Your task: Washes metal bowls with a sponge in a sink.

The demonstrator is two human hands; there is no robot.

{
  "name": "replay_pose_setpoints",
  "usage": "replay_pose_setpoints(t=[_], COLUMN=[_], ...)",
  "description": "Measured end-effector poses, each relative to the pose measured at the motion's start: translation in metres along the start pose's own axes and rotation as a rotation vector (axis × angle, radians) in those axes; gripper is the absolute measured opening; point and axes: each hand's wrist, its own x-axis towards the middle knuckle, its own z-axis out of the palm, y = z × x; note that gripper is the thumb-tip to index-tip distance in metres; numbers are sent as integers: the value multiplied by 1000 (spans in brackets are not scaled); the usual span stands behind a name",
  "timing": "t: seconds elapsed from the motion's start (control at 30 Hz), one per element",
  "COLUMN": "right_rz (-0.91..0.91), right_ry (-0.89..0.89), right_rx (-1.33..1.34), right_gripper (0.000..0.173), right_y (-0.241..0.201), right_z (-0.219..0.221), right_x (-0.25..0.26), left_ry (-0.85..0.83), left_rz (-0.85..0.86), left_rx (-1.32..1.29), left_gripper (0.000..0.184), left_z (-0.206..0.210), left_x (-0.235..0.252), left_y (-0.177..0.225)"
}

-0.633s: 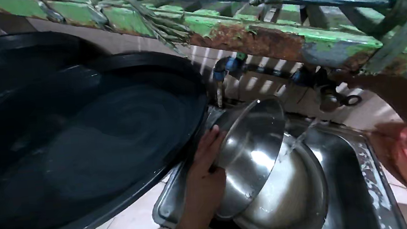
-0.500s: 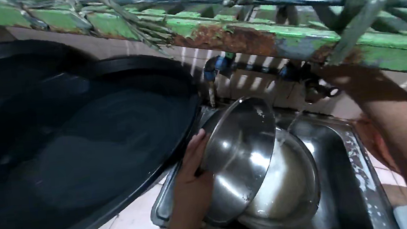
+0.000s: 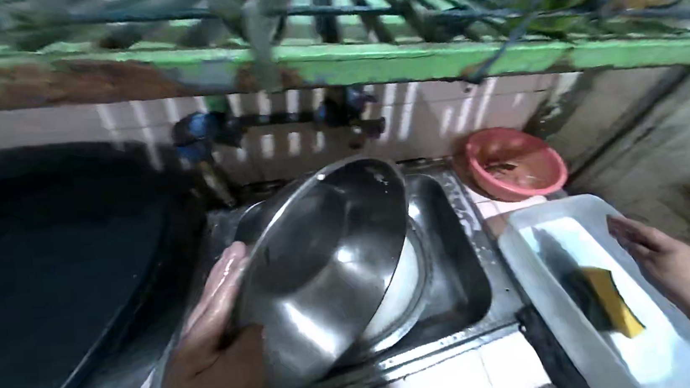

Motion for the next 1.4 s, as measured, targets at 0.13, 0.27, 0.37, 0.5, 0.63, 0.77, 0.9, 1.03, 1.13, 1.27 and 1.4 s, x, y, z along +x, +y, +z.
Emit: replay_pose_setpoints(t=[0.13, 0.27, 0.37, 0.5, 0.63, 0.77, 0.9, 1.03, 1.13, 1.27, 1.4], right_rz=[241, 470, 444, 380, 354, 0, -584, -470, -307, 51, 90], right_ry=[-219, -342, -346, -275, -61, -116, -123, -419, -675, -844, -577], right_rx=[27, 154, 50, -165, 139, 191, -124, -431, -379, 240, 747], right_gripper=[49, 100, 110, 85, 78, 71, 60, 64, 66, 66, 51], right_y=[44, 51, 64, 67, 45, -63, -107, -110, -140, -222, -262], right_z=[-3, 29, 63, 72, 52, 41, 119, 194, 219, 239, 237], right_x=[-38, -44, -44, -45, -38, -44, -13, -12, -56, -109, -138], left_ry=[-37, -57, -57, -95, -171, -190, -231, -242, -209, -189, -182], left_rz=[-194, -322, -396, -499, -613, -555, -512, -551, -641, -638, -573], left_rx=[-301, -510, -499, -438, -361, -387, -372, -425, -463, -465, -405], left_gripper=[73, 81, 82, 76, 77, 72, 75, 73, 74, 72, 68], left_z=[21, 43, 55, 61, 58, 64, 69, 71, 76, 80, 80], left_x=[8, 7, 3, 2, 12, 17, 21, 23, 23, 21, 19], left_y=[18, 35, 44, 46, 48, 44, 36, 30, 19, 16, 16])
